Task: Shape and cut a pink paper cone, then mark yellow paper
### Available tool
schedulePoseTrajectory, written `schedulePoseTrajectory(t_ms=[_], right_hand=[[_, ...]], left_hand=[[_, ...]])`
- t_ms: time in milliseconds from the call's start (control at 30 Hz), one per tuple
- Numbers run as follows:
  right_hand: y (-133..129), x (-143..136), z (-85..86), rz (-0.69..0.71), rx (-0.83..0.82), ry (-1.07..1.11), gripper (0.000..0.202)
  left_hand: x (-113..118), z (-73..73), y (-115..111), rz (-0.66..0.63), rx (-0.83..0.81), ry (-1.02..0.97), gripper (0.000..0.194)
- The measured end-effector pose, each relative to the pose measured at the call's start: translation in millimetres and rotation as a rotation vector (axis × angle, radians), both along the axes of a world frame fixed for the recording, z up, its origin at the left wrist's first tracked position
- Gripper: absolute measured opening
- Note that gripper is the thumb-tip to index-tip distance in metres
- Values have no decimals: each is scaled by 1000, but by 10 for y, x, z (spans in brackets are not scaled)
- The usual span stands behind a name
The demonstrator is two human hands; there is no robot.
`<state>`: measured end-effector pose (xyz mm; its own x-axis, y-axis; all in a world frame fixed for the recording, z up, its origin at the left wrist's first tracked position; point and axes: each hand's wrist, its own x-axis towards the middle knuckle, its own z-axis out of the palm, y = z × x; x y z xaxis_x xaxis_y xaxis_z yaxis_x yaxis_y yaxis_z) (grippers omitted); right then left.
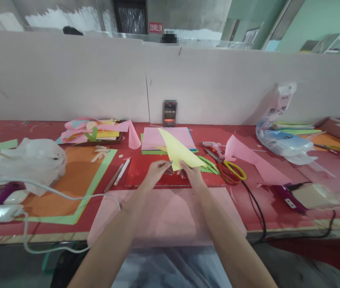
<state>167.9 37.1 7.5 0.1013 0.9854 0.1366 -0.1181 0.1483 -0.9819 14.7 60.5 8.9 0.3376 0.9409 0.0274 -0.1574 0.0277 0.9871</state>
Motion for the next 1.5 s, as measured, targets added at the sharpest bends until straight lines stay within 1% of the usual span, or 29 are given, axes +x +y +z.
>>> schedulePoseTrajectory(t_ms=[200, 333, 433, 600, 767, 867, 967, 1000, 1067, 1200, 1300, 1367, 1500], right_hand=[[-3, 0, -1, -1, -2, 37, 31], [1, -4, -4, 2, -3, 48, 31], [-8, -2, 2, 9, 0, 56, 30], [-29, -4, 31, 14, 23, 21, 30], [-35, -12, 39, 8, 23, -5, 29], [-33, -11, 26, 2, 12, -36, 30], [-27, -17, 5, -57, 24, -47, 28], [-24, -24, -4, -76, 36, -33, 28], [-18, -51, -24, -78, 44, 23, 34], [7, -129, -53, 36, -22, 189, 38], [31, -133, -35, 76, -21, 314, 44], [38, -88, -9, 62, -5, 372, 43], [40, 45, 28, -18, 23, 447, 38]], left_hand=[[-26, -6, -9, -47, 50, -2, 26], [-28, 13, -17, -44, 65, -1, 25], [-12, 22, -22, -37, 41, 8, 26], [20, 5, -20, -102, -46, 26, 30], [28, 7, -32, -113, -53, 35, 32], [26, 9, -40, -138, -18, 74, 33], [19, 3, -42, -132, 59, 108, 35], [17, 0, -43, -126, 84, 115, 35], [16, -3, -49, -123, 128, 135, 35], [26, -4, -59, -152, 160, 180, 36], [27, -2, -48, -137, 164, 188, 37], [15, 5, -37, -124, 158, 189, 37], [-23, 25, -22, -122, 146, 224, 36]])
